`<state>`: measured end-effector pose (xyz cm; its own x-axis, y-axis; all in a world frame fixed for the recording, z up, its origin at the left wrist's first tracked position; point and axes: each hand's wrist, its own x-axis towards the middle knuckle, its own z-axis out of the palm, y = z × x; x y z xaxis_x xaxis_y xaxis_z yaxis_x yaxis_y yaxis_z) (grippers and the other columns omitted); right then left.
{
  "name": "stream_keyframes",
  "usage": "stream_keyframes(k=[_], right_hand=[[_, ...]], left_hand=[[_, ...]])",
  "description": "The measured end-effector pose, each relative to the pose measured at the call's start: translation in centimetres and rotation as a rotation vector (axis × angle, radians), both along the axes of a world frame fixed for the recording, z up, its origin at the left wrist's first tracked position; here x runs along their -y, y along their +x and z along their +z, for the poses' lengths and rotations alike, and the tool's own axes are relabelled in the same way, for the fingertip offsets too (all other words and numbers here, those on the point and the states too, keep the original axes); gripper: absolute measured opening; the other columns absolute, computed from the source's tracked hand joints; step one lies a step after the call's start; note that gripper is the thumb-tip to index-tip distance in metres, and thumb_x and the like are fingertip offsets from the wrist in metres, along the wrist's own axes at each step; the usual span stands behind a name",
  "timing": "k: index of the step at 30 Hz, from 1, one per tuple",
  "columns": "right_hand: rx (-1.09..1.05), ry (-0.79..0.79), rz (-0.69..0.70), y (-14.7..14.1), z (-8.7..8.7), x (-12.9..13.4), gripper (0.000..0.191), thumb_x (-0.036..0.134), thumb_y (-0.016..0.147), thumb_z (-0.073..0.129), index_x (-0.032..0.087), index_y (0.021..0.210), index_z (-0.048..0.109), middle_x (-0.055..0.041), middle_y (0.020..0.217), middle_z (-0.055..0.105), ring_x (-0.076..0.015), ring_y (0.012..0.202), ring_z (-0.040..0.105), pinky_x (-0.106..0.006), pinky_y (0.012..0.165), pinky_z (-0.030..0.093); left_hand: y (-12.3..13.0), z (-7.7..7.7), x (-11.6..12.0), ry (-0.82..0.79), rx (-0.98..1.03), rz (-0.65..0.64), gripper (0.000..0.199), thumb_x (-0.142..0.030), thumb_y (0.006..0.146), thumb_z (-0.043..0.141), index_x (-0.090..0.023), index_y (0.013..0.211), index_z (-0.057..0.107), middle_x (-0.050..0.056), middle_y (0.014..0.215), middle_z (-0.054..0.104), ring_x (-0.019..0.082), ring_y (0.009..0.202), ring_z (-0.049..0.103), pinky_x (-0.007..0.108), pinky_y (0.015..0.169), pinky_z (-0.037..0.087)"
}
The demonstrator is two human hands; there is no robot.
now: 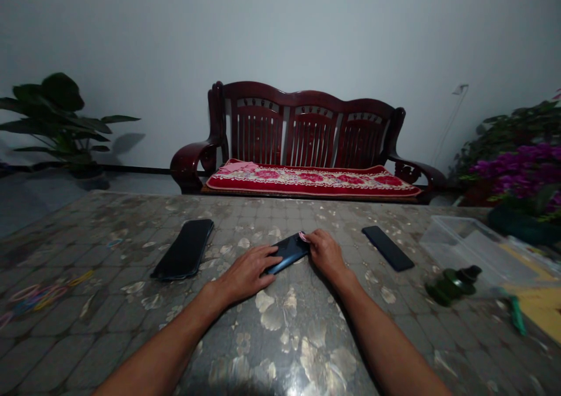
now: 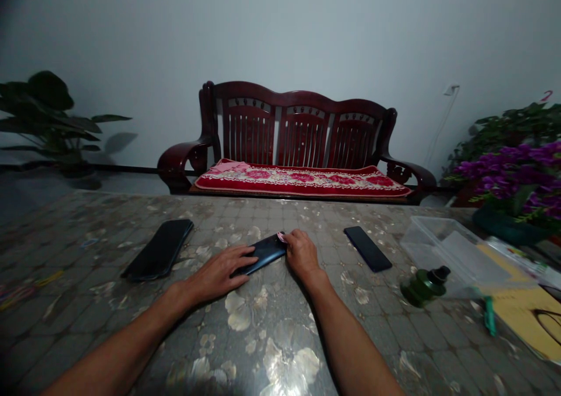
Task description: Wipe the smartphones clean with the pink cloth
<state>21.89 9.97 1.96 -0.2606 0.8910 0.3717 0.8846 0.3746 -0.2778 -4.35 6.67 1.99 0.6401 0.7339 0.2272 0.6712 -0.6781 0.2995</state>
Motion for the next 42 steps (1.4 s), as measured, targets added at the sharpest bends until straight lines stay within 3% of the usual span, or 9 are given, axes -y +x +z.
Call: stream_keyframes(k=[4, 11, 17, 19, 25, 28, 34, 36, 42], right_hand=[[0.029, 0.013, 0.001, -0.5, 0.4, 0.6, 0.029, 0.009, 0.091, 0.051, 0.022, 0.101, 0.075, -0.0066, 0.092, 0.066, -0.0187, 0.092, 0.058, -0.025, 0.08, 0.041], [0.084, 0.029, 0.242, -1.7, 1.0, 1.8, 0.028, 0.011, 0.087, 0.055, 0.023, 0.103, 0.075, -0.0046, 0.09, 0.064, -0.0179, 0.088, 0.056, -0.025, 0.077, 0.04], [0.099, 0.049, 0.016, -0.2, 0.6, 0.7, 0.025, 0.01, 0.09, 0.054, 0.022, 0.094, 0.077, -0.0063, 0.085, 0.064, -0.0193, 0.087, 0.055, -0.027, 0.076, 0.038], [0.099, 0.059, 0.023, -0.2, 0.5, 0.7, 0.025, 0.012, 0.091, 0.054, 0.022, 0.094, 0.076, -0.0062, 0.084, 0.063, -0.0192, 0.085, 0.055, -0.027, 0.074, 0.037], [0.09, 0.102, 0.32, -2.3, 0.5, 2.1, 0.026, 0.01, 0.087, 0.054, 0.021, 0.1, 0.074, -0.0059, 0.086, 0.062, -0.0192, 0.083, 0.052, -0.028, 0.071, 0.037], [0.078, 0.107, 0.391, -2.3, 0.4, 2.0, 0.026, 0.009, 0.085, 0.055, 0.021, 0.097, 0.075, -0.0056, 0.085, 0.062, -0.0194, 0.082, 0.052, -0.028, 0.071, 0.038], [-0.015, 0.121, 0.167, -0.3, -0.5, 0.6, 0.027, 0.005, 0.085, 0.054, 0.021, 0.092, 0.076, -0.0058, 0.083, 0.063, -0.02, 0.084, 0.054, -0.029, 0.074, 0.039], [-0.025, 0.125, 0.156, -0.2, -0.7, 0.6, 0.028, 0.005, 0.085, 0.054, 0.021, 0.093, 0.076, -0.0059, 0.082, 0.062, -0.02, 0.084, 0.054, -0.029, 0.074, 0.04], [-0.011, 0.133, 0.433, -1.8, -0.1, 1.8, 0.03, 0.005, 0.083, 0.053, 0.021, 0.098, 0.074, -0.0059, 0.086, 0.063, -0.0196, 0.083, 0.053, -0.029, 0.073, 0.039]], left_hand=[[0.1, 0.1, 0.0, -0.025, -0.012, 0.006, 0.044, -0.023, 0.086, 0.067, -0.023, 0.13, 0.065, 0.012, 0.143, 0.058, 0.03, 0.134, 0.052, 0.046, 0.113, 0.041], [-0.2, 0.4, -0.2, -0.048, 0.007, -0.022, 0.043, -0.02, 0.088, 0.063, -0.025, 0.131, 0.064, 0.009, 0.144, 0.057, 0.027, 0.137, 0.049, 0.044, 0.116, 0.038], [-0.4, 0.9, -0.1, -0.097, -0.014, -0.008, 0.042, -0.018, 0.091, 0.058, -0.021, 0.133, 0.063, 0.011, 0.146, 0.055, 0.028, 0.141, 0.044, 0.045, 0.117, 0.035], [-0.4, 0.9, -0.2, -0.097, -0.016, -0.008, 0.042, -0.018, 0.092, 0.057, -0.021, 0.134, 0.062, 0.011, 0.146, 0.055, 0.028, 0.141, 0.043, 0.046, 0.117, 0.035], [-0.5, 0.6, -0.4, -0.108, -0.007, -0.015, 0.043, -0.017, 0.09, 0.059, -0.023, 0.133, 0.062, 0.009, 0.146, 0.055, 0.027, 0.141, 0.044, 0.045, 0.119, 0.033], [-0.5, 0.7, -0.4, -0.109, 0.002, -0.019, 0.045, -0.016, 0.09, 0.059, -0.024, 0.134, 0.062, 0.009, 0.147, 0.054, 0.028, 0.141, 0.044, 0.045, 0.118, 0.034], [-0.6, 0.7, -0.4, -0.116, 0.015, -0.007, 0.042, -0.019, 0.09, 0.059, -0.022, 0.132, 0.063, 0.01, 0.147, 0.054, 0.028, 0.14, 0.045, 0.045, 0.118, 0.035], [-0.6, 0.7, -0.5, -0.125, 0.012, 0.003, 0.042, -0.019, 0.09, 0.059, -0.022, 0.133, 0.063, 0.011, 0.147, 0.054, 0.028, 0.14, 0.045, 0.046, 0.117, 0.035], [-0.5, 0.7, -0.5, -0.14, -0.012, 0.002, 0.046, -0.016, 0.089, 0.06, -0.022, 0.135, 0.061, 0.011, 0.148, 0.053, 0.028, 0.142, 0.043, 0.046, 0.118, 0.034]])
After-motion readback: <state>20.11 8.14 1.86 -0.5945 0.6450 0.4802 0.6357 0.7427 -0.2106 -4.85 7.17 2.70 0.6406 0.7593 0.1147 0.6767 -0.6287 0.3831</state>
